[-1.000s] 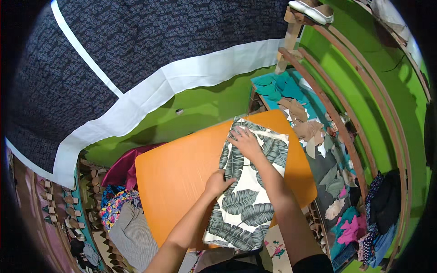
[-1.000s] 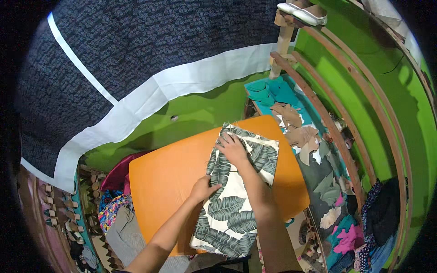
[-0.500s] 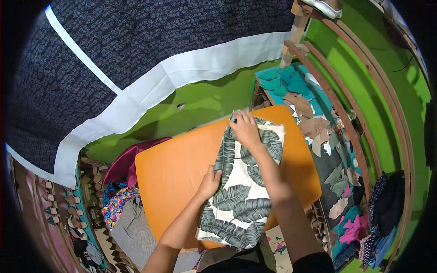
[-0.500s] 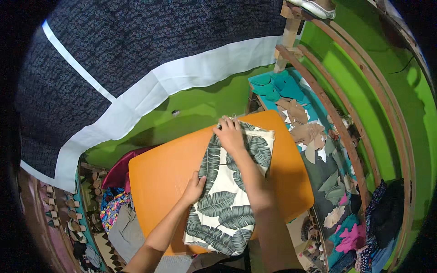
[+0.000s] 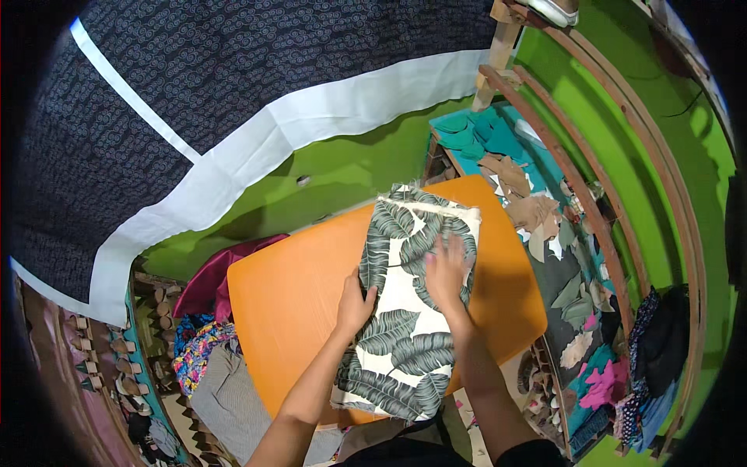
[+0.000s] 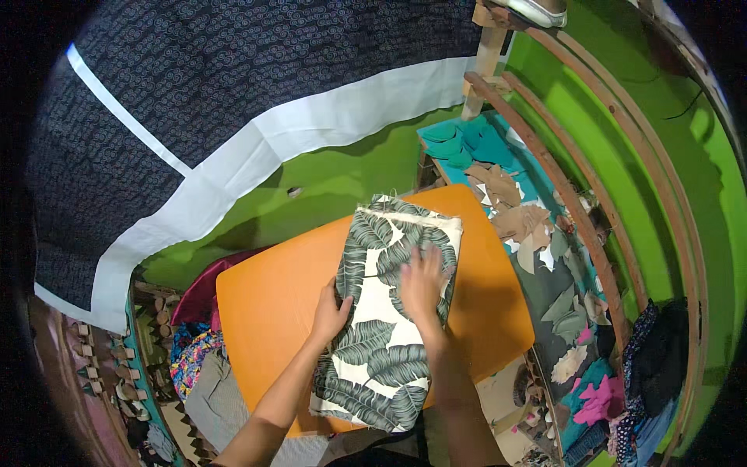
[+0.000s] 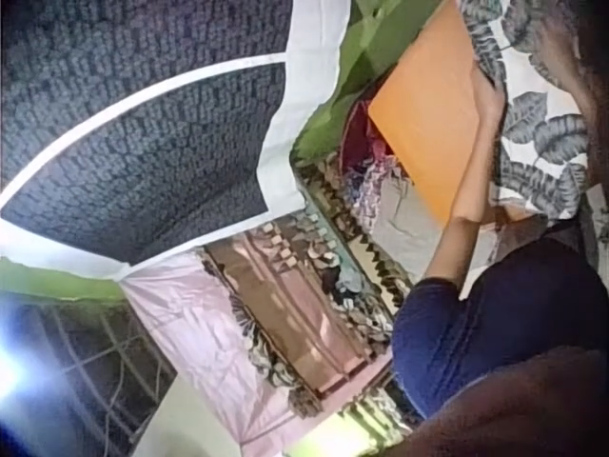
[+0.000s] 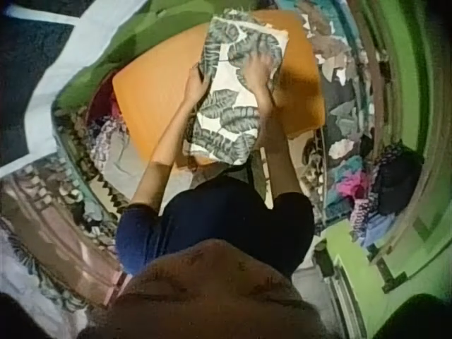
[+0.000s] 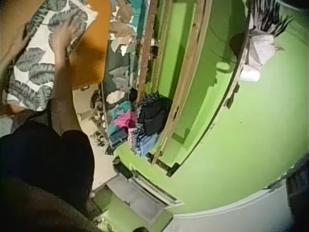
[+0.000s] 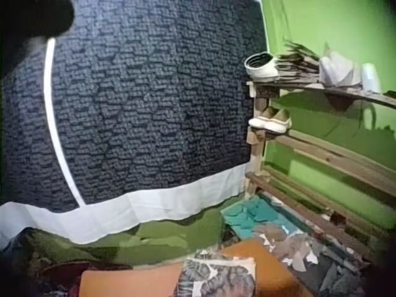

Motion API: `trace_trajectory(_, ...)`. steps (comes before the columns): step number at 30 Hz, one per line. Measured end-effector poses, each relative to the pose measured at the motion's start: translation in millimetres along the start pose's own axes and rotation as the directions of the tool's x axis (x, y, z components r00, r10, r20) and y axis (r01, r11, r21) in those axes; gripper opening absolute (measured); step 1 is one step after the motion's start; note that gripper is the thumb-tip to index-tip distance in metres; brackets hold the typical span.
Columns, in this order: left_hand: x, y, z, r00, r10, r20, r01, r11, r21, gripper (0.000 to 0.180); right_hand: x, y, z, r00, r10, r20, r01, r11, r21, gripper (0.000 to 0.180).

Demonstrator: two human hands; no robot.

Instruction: Folding various pieces of patterned fabric on a table in a workspace.

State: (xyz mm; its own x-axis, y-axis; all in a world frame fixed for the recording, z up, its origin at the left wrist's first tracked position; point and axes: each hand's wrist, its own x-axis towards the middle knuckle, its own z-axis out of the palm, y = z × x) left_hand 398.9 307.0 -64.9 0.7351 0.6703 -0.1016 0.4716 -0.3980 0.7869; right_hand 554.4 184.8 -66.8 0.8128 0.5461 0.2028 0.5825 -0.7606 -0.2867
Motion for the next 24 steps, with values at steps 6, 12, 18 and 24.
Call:
trace_trajectory(6,9.0,-33.5,1.3,0.965,-0.212,0.154,0.249,0.926,-0.282,0.043,-94.9,32.8,-19.6,0.871,0.49,0.027,-0.388,0.654,0.649,0.042)
trace_trajectory(12,3.6,-8.5,-8.2,0.785,-0.322,0.528,0.612,0.534,-0.584,0.02,-82.5,60.4,-52.6,0.803,0.253,0.539,-0.565,0.036,0.824,0.034)
trace_trajectory(18,2.3,15.3,-27.6,0.831,-0.327,0.449,0.555,0.538,-0.635,0.021,-68.5,74.2,-42.5,0.696,-0.005,0.718,-0.685,-0.307,0.661,0.031)
trace_trajectory(24,35.2,86.3,-84.9,0.962,-0.024,0.274,0.236,0.586,-0.775,0.025,6.9,41.6,-123.1,0.879,-0.004,0.477,-0.456,-0.302,0.837,0.032)
